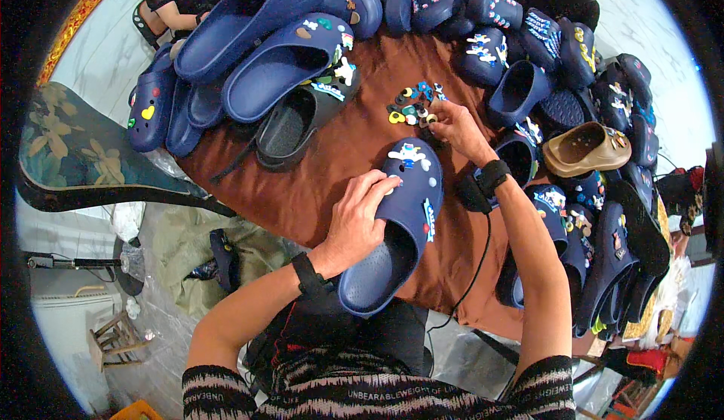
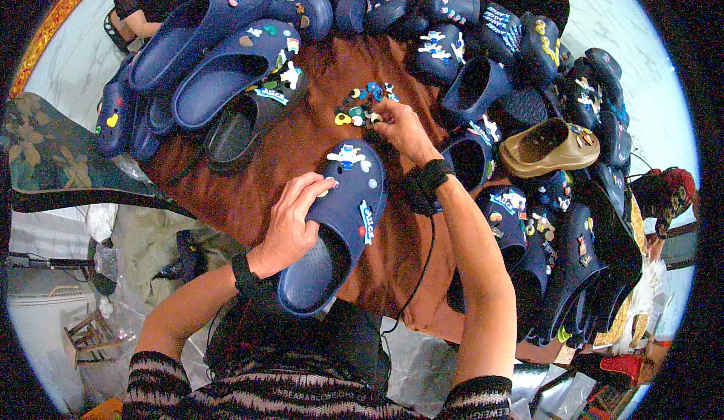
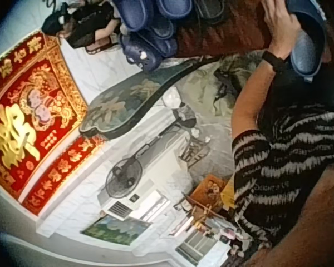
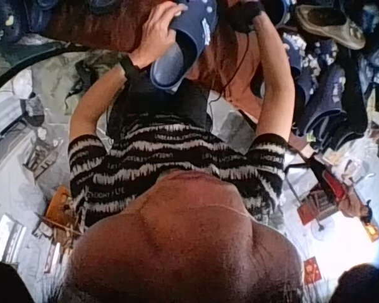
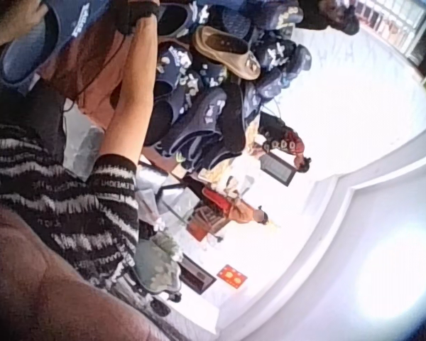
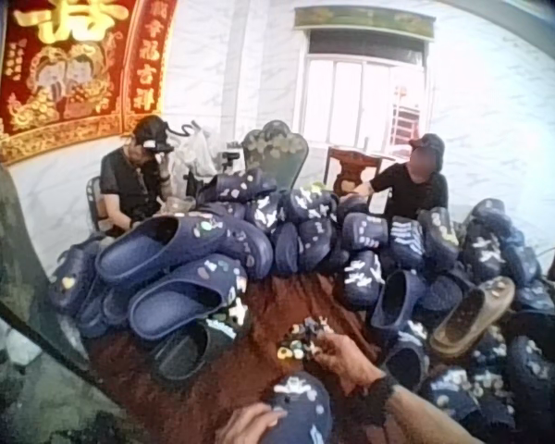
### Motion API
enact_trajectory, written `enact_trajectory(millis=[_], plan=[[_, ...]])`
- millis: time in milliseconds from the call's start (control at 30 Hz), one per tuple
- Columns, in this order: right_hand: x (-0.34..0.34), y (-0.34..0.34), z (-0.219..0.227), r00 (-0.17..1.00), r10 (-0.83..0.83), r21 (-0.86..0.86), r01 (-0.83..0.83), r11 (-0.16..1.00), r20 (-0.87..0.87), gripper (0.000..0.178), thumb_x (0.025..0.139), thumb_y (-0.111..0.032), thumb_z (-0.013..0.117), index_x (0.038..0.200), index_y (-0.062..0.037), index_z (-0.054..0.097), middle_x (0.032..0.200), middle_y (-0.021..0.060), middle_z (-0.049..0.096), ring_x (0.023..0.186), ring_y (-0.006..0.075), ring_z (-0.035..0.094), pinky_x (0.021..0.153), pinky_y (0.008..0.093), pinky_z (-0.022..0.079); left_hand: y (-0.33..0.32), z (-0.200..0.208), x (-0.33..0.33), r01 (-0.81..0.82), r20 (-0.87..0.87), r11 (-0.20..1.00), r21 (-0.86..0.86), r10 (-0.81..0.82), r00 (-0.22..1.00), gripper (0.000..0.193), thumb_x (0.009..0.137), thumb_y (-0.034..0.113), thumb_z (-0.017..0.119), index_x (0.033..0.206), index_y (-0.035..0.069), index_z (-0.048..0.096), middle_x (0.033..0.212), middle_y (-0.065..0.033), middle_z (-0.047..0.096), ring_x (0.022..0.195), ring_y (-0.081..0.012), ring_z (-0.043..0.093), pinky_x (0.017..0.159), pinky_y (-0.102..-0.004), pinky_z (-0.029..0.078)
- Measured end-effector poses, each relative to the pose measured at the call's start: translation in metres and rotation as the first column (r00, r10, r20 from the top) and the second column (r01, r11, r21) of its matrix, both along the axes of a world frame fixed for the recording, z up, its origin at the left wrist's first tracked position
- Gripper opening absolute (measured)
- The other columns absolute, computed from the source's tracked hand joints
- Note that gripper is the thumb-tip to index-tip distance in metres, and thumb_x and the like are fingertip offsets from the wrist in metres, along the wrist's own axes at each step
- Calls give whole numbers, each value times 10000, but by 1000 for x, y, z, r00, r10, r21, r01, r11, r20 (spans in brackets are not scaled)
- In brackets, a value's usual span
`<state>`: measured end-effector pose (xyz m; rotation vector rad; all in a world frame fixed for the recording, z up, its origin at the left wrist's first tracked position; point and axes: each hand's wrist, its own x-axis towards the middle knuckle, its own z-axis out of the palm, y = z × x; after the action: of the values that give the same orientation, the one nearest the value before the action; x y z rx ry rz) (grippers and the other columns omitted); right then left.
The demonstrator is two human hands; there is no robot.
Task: Manually attaching decorative charms and jigsaw pieces to the upper of foam clogs.
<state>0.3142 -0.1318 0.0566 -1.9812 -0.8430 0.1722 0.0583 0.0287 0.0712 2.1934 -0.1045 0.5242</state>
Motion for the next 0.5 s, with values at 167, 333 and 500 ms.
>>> enact_trajectory(millis=[167,333,500], plan=[[-1,-1,-5,984,-34,-76,21,997,-174,121,837,-35,720,915,23,647,730,23,627,684,108,575,625,311,486,4,-5,1,4,41,998,68,-7,999,594,685,-98,587,1257,59,572,1239,-139,537,1162,-379,534,971,-466,485],[2,-6,-17,977,-35,-46,26,999,-210,118,840,-60,732,913,7,669,744,35,650,690,126,601,638,314,495,0,-2,2,6,16,1000,-9,-6,1000,603,665,-109,506,1240,42,609,1229,-182,554,1164,-392,545,1035,-448,447],[-4,3,-9,994,-101,-186,107,977,41,183,837,-119,734,963,5,689,826,158,715,782,295,703,724,391,531,1,-4,1,-1,16,1000,-3,1,1000,590,678,-108,515,1241,42,607,1229,-178,555,1157,-387,547,1027,-447,453]])
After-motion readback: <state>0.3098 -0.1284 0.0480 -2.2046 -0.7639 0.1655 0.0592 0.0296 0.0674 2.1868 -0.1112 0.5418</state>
